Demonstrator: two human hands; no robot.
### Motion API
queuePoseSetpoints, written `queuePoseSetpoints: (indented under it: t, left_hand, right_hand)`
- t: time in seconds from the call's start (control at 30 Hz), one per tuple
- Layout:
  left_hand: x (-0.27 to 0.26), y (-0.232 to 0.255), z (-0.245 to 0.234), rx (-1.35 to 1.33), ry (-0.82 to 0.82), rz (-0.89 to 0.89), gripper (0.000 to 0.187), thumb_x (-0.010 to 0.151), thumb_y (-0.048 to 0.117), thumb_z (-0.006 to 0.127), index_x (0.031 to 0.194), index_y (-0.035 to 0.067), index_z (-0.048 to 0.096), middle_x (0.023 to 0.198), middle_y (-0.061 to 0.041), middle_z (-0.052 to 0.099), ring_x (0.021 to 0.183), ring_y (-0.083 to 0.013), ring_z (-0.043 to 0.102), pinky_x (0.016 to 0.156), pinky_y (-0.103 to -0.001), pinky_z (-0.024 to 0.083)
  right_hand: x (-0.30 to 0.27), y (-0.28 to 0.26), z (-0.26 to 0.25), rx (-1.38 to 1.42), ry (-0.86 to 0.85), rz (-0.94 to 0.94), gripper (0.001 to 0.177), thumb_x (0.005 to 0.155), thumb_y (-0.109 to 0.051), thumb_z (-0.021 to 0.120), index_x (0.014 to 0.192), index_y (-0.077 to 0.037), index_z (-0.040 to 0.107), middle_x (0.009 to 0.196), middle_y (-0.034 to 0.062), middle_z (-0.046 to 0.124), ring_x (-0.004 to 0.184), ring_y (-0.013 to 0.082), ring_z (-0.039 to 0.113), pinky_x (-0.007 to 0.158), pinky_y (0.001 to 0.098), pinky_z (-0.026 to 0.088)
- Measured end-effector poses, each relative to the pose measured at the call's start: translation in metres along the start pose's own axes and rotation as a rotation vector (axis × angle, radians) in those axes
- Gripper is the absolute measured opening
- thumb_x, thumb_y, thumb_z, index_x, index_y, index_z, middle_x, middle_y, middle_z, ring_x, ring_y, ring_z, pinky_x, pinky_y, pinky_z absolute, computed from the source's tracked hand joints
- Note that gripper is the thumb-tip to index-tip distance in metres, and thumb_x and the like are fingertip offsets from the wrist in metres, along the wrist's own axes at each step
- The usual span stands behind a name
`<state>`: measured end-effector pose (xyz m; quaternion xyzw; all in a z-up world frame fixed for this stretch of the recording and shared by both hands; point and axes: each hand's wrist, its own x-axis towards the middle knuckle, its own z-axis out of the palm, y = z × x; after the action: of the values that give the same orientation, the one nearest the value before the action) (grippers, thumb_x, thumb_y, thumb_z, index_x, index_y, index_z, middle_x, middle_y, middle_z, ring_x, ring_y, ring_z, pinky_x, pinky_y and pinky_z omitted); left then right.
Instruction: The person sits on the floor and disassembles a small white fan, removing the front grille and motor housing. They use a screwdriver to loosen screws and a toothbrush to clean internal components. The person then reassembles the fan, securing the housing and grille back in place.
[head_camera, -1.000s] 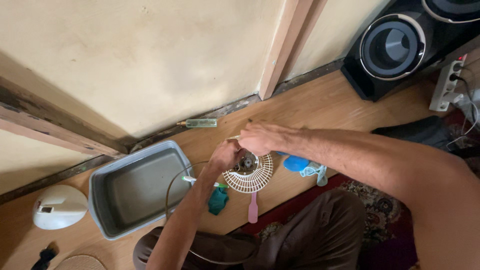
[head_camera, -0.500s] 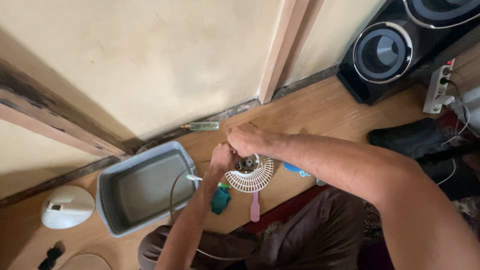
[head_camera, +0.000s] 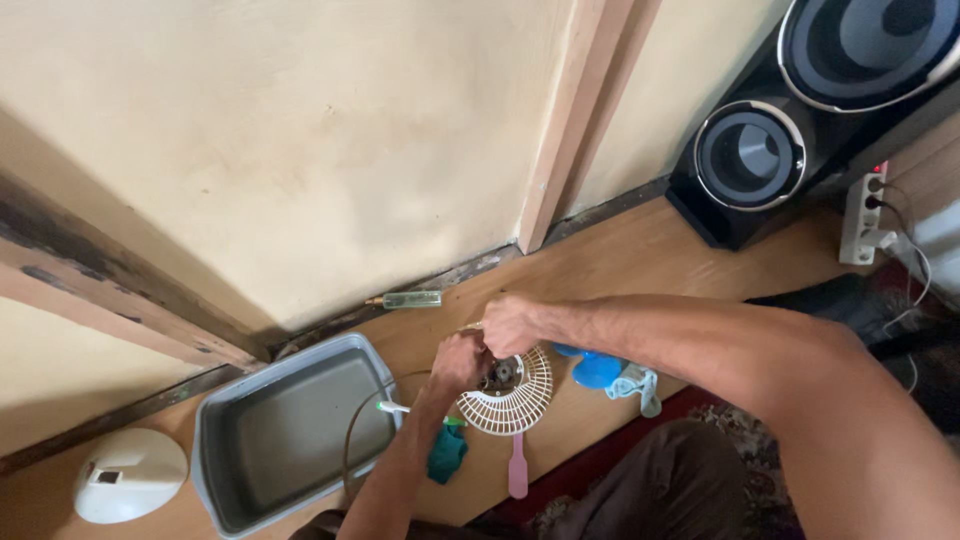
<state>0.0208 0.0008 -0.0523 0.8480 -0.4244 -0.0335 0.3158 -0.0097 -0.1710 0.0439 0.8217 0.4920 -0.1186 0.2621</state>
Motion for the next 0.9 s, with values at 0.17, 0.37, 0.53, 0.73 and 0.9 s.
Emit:
queuePoseSetpoints:
  t: [0.17, 0.37, 0.53, 0.73, 0.9]
  left_hand:
    - [0.01, 0.004, -0.004, 0.02, -0.118, -0.017, 0.02, 0.08, 0.028, 0.074, 0.082, 0.008, 0.075, 0.086, -0.022, 0.073, 0.084, -0.0456, 0.069, 0.078, -0.056, 0.055]
    - [0.008, -0.006, -0.008, -0.013, -0.059, -0.023, 0.023, 0.077, 0.024, 0.077, 0.083, 0.003, 0.07, 0.09, -0.023, 0.072, 0.086, -0.0467, 0.068, 0.076, -0.056, 0.056]
    - [-0.001, -0.016, -0.013, -0.04, -0.062, 0.009, 0.015, 0.081, 0.022, 0.073, 0.091, 0.012, 0.077, 0.09, -0.019, 0.074, 0.086, -0.0458, 0.068, 0.078, -0.057, 0.054]
    - [-0.008, -0.021, -0.012, -0.032, -0.003, -0.077, 0.02, 0.077, 0.025, 0.075, 0.092, 0.011, 0.075, 0.091, -0.02, 0.073, 0.088, -0.0446, 0.068, 0.078, -0.056, 0.055]
    - [-0.022, -0.022, -0.013, -0.103, 0.12, -0.01, 0.022, 0.078, 0.019, 0.07, 0.097, 0.01, 0.073, 0.09, -0.02, 0.074, 0.087, -0.0463, 0.067, 0.075, -0.058, 0.055]
  right_hand:
    - [-0.011, 0.0, -0.006, 0.066, 0.038, 0.093, 0.014, 0.079, -0.021, 0.07, 0.07, -0.015, 0.079, 0.075, 0.0054, 0.077, 0.075, 0.0279, 0.075, 0.057, 0.0439, 0.059]
    - [0.007, 0.0, -0.021, 0.267, -0.041, 0.274, 0.011, 0.083, -0.016, 0.07, 0.077, -0.01, 0.078, 0.081, 0.0084, 0.076, 0.076, 0.0264, 0.074, 0.063, 0.0435, 0.061]
    - [0.028, -0.003, -0.032, 0.403, -0.091, 0.409, 0.01, 0.088, -0.006, 0.069, 0.082, -0.005, 0.077, 0.082, 0.0111, 0.075, 0.067, 0.021, 0.072, 0.054, 0.0348, 0.06]
    - [0.041, -0.009, -0.051, 0.695, -0.005, 0.66, 0.019, 0.099, -0.011, 0.064, 0.087, -0.001, 0.076, 0.086, 0.0153, 0.075, 0.071, 0.0219, 0.073, 0.054, 0.0343, 0.061]
    - [0.049, -0.011, -0.058, 0.492, -0.011, 0.505, 0.022, 0.08, -0.007, 0.072, 0.1, 0.002, 0.071, 0.093, 0.0188, 0.074, 0.078, 0.028, 0.071, 0.062, 0.0403, 0.06]
